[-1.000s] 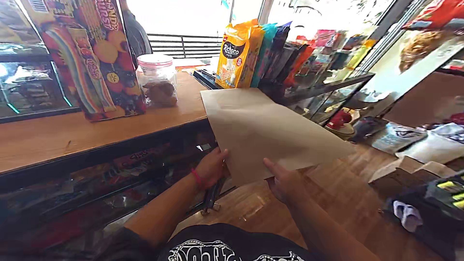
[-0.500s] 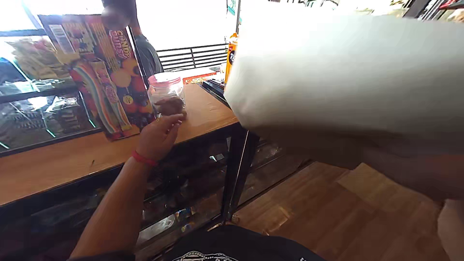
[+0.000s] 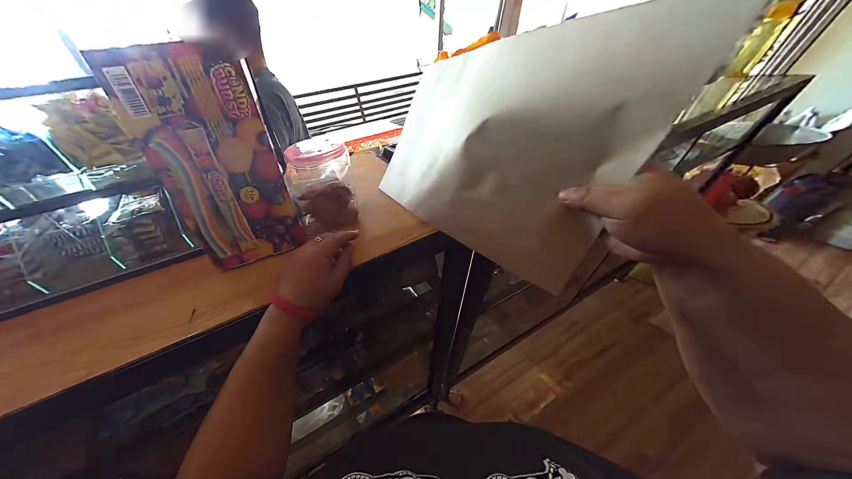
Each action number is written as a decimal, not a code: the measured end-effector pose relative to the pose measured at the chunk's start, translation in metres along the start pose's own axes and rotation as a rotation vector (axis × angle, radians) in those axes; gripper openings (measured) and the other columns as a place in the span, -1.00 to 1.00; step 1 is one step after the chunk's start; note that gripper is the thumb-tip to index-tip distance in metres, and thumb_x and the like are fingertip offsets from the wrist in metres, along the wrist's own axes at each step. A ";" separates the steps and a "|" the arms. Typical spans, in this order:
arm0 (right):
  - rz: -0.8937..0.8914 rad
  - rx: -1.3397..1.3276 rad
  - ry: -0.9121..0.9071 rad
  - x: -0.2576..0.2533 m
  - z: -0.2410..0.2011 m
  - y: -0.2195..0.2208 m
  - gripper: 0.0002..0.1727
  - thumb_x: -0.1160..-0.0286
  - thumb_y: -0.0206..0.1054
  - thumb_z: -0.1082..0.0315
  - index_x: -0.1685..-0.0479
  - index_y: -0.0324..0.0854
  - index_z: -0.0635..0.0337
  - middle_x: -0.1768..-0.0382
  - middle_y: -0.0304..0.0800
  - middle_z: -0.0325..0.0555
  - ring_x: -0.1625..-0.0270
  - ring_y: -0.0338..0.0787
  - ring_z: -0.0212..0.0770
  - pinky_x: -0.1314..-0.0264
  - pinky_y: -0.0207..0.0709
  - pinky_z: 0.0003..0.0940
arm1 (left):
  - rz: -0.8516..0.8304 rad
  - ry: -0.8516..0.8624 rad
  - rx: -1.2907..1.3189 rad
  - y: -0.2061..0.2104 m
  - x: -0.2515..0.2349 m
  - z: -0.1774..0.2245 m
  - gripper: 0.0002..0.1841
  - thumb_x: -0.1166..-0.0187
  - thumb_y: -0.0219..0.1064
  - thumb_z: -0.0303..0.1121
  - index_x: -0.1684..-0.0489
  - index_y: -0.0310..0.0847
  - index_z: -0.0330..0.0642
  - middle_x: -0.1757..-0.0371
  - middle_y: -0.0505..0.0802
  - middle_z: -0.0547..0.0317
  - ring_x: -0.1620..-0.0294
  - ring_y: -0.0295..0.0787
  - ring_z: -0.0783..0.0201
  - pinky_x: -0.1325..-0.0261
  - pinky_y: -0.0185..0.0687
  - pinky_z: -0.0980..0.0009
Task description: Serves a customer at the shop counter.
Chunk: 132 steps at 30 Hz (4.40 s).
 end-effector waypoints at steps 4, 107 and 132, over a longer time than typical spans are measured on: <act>-0.033 0.181 0.001 -0.017 0.008 0.016 -0.63 -0.51 0.25 0.60 -0.28 0.51 0.14 0.09 0.79 -0.34 0.10 0.81 -0.63 -0.01 0.76 -0.57 | 0.029 0.018 -0.006 0.000 0.002 0.001 -0.67 -0.69 0.17 -0.32 -0.17 0.82 -0.24 0.14 0.93 -0.05 0.25 0.88 0.07 0.15 0.78 0.06; 0.362 -1.241 0.725 -0.062 0.114 0.223 -0.51 -0.89 -0.29 0.01 -0.09 0.40 0.22 0.26 0.67 -0.03 0.28 0.76 -0.17 0.15 0.70 -0.30 | 0.228 0.182 0.053 -0.014 0.018 0.012 -0.68 -0.71 0.15 -0.34 -0.01 0.86 -0.26 0.38 0.88 -0.07 0.51 0.72 0.13 0.43 0.60 0.20; 0.317 -1.386 0.525 -0.046 0.101 0.128 -0.44 -0.90 -0.35 0.01 -0.20 0.43 0.27 0.11 0.76 0.02 0.02 0.87 -0.10 -0.12 0.76 -0.26 | -0.472 -0.070 0.013 0.091 -0.070 0.049 -0.36 -0.72 0.28 -0.01 -0.71 0.40 -0.19 -0.74 0.45 -0.19 -0.77 0.30 -0.21 -0.71 0.20 -0.25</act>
Point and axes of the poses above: each hand's wrist, its own x-axis away from the middle knuckle, its own y-axis out of the palm, z = x × y, the point moved 8 cm from there along -x, towards the middle knuckle
